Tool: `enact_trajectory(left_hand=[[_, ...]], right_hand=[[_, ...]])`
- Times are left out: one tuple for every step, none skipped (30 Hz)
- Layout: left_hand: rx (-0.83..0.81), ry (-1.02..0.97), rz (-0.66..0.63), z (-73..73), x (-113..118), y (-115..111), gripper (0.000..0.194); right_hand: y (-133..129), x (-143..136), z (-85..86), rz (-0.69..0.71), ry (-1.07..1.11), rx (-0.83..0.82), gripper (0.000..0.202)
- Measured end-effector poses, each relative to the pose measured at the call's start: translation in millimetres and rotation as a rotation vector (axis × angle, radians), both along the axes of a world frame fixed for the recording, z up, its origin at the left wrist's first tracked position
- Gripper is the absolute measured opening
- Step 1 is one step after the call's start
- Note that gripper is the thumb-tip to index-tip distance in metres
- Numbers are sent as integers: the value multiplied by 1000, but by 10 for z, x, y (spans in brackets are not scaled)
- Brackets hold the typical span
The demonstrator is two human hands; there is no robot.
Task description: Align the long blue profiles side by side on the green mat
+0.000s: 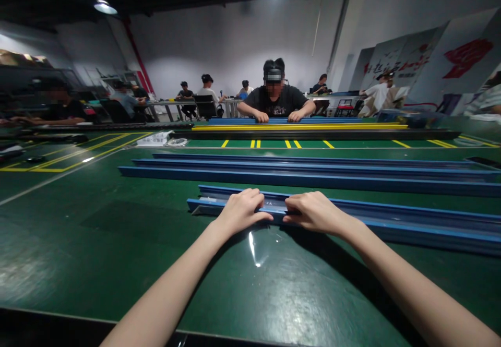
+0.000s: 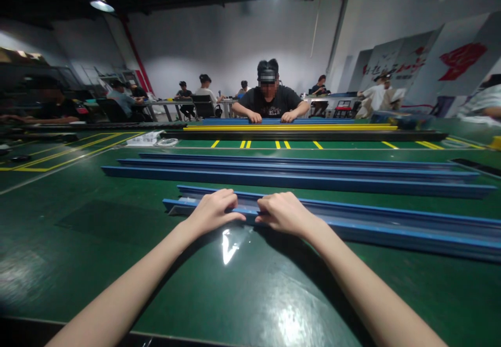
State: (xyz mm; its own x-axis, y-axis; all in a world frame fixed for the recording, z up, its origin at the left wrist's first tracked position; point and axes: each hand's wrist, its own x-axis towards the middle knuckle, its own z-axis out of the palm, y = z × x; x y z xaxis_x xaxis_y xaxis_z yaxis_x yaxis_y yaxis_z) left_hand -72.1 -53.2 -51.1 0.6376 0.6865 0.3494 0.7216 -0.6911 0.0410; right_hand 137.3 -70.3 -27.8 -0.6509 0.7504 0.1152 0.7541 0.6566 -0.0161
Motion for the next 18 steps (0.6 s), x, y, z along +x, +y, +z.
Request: enact_trajectory(left_hand=[[5, 6, -10, 4, 14, -14, 36], [8, 10, -20, 13, 24, -27, 36], [3, 12, -34, 27, 28, -38, 35], [-12, 12, -51, 46, 24, -45, 34], [-37, 9, -69, 70, 11, -47, 32], [-72, 6, -86, 96, -11, -45, 31], [-109, 1, -93, 124, -40, -37, 29], [-140, -5, -85, 150, -75, -25, 25], [-164, -10, -69, 172, -114, -9, 23], [-181, -16, -49, 190, -155, 8, 21], [-194, -21, -32, 202, -196, 26, 21], [-205, -27, -20, 208, -236, 42, 21], [-214, -34, -12, 207, -274, 56, 22], [-222, -39, -7, 202, -309, 67, 23], [-225, -42, -2, 192, -341, 74, 24], [-226, -42, 2, 181, -370, 77, 25], [-225, -40, 7, 168, -394, 78, 26], [-221, -38, 13, 156, -415, 77, 26]], right_hand=[[-6, 15, 14, 2, 4, -12, 21], [-11, 29, 26, 6, 8, -24, 22], [-15, 42, 33, 7, 15, -34, 23], [-16, 51, 35, 7, 22, -43, 24], [-15, 58, 33, 4, 30, -51, 24], [-12, 63, 26, -1, 38, -58, 24], [-8, 64, 16, -6, 46, -64, 23], [-3, 65, 3, -12, 54, -69, 23], [1, 64, -11, -18, 62, -73, 22], [5, 62, -24, -22, 69, -78, 22], [8, 61, -36, -27, 78, -83, 23], [10, 61, -47, -32, 85, -89, 23], [11, 61, -56, -37, 91, -95, 23], [12, 61, -63, -39, 94, -102, 23], [13, 62, -69, -41, 95, -108, 23], [14, 64, -75, -42, 95, -112, 24], [16, 65, -80, -43, 93, -115, 24], [18, 67, -86, -45, 93, -118, 24]])
